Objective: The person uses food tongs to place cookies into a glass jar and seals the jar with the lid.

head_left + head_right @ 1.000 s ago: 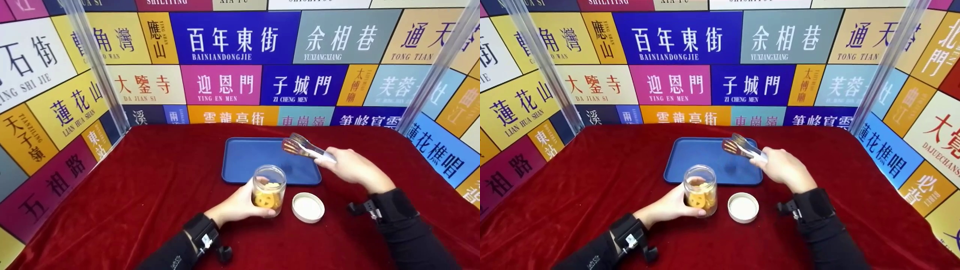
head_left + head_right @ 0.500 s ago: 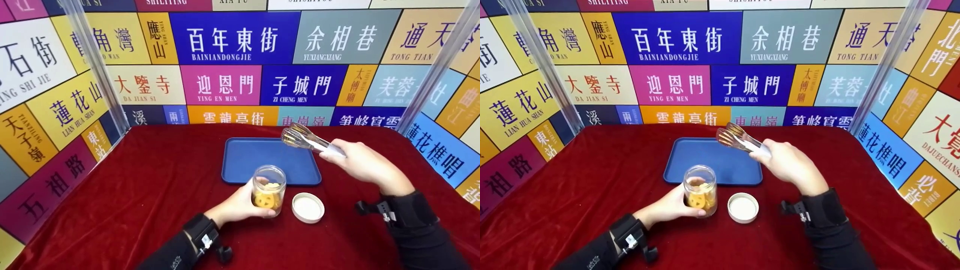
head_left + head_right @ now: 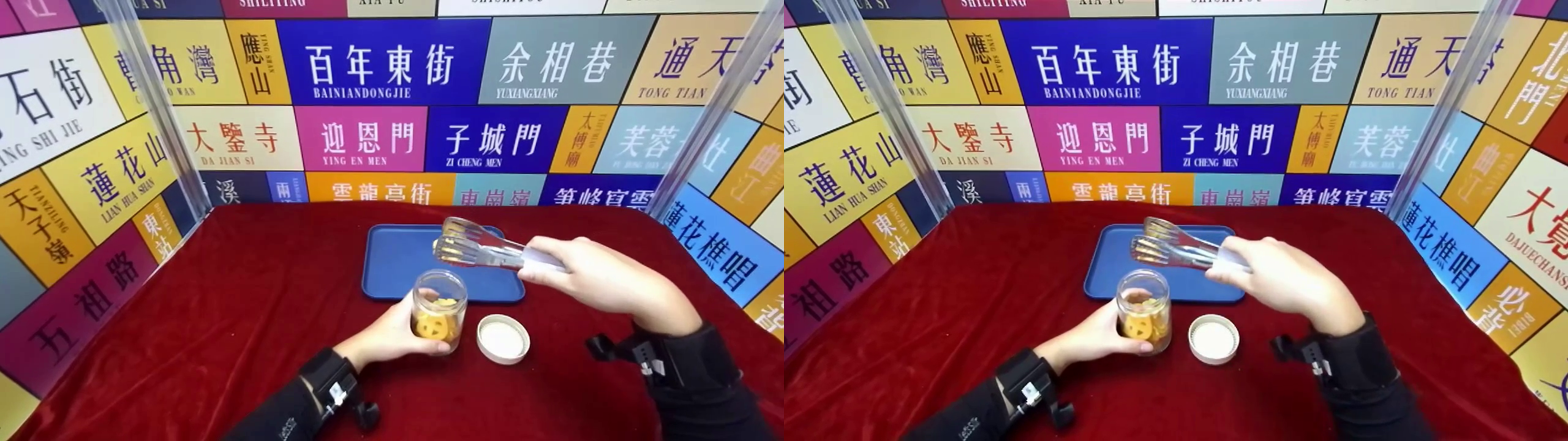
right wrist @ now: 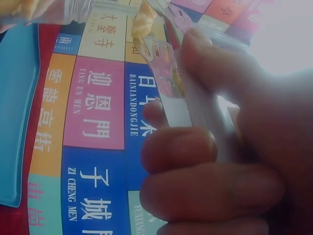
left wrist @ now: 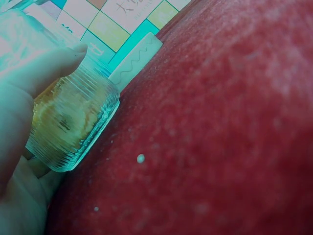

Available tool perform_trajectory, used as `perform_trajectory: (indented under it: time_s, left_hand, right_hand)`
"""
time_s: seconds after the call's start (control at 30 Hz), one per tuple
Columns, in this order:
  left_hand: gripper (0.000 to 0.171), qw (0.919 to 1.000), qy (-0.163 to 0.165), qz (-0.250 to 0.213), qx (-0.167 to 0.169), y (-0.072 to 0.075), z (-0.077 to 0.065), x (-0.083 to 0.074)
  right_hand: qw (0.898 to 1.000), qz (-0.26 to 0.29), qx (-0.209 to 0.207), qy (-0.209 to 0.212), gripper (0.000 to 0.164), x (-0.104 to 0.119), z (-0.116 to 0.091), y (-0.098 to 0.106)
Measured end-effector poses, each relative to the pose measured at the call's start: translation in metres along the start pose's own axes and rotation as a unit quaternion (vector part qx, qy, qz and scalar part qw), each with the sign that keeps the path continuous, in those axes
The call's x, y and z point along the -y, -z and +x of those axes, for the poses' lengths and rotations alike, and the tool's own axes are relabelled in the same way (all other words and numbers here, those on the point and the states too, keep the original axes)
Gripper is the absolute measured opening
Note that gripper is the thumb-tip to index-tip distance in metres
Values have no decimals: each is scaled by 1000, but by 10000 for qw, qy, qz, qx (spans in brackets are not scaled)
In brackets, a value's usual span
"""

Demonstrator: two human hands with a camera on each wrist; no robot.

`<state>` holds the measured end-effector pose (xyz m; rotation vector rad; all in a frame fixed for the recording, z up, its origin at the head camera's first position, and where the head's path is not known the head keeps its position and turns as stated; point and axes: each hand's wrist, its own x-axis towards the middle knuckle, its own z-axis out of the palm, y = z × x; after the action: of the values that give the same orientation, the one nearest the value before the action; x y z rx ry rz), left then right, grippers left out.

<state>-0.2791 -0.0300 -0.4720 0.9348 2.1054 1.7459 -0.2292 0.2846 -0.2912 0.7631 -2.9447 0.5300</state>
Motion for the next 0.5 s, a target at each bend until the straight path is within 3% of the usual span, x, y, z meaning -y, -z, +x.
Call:
perform_trajectory:
  time_s: [0.5]
  left_hand:
    - [85,9999,-98,40,35,0,2,0]
  right_hand:
    - [9978,36,522,405,28,4,2,-9]
